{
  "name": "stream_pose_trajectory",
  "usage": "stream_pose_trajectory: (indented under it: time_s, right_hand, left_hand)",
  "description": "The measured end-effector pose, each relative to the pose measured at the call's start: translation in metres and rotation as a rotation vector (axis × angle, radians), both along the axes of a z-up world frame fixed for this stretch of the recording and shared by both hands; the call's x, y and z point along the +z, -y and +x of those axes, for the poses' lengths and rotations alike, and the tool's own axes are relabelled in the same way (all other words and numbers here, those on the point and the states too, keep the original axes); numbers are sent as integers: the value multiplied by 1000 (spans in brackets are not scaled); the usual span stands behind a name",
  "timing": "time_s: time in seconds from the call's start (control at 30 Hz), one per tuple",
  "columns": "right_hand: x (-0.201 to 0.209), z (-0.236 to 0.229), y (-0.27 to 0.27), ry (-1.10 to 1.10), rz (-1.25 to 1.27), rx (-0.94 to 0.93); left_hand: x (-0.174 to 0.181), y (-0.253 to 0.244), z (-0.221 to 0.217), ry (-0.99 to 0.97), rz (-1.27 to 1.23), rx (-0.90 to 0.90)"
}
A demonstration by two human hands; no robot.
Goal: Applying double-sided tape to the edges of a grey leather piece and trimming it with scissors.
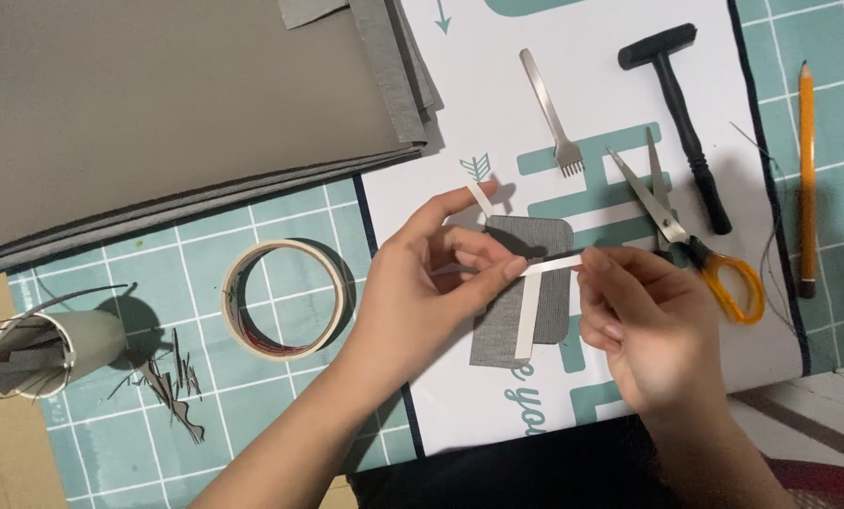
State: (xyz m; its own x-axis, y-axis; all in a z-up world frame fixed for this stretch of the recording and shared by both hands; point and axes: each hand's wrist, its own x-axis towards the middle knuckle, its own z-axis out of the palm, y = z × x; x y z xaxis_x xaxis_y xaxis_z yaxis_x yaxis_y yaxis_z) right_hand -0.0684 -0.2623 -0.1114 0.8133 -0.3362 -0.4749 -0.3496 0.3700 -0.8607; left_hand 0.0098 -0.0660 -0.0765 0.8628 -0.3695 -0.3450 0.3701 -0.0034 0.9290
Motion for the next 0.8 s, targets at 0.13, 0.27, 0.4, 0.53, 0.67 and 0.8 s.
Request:
stream_pose_trajectory:
  time_s: [0.13,0.27,0.4,0.53,0.67,0.8]
  right_hand:
    - [-5,-1,4,2,39,-22]
    - [-2,-1,1,28,20,-1]
    - [-2,-2,0,46,-46,20]
    - [0,0,-7,-34,-303,23]
    - [15,9,-20,-55,-610,101]
    - [23,16,-22,-119,-834,230]
  left_hand:
    - [2,0,1,-39,57,-26]
    - [-1,1,0,-29,37,-39]
    - [-1,0,1,-6,18,-39]
    - [1,-2,6,52,130,-22]
    - [3,-3,11,97,275,-25]
    - [2,0,11,180,433,-66]
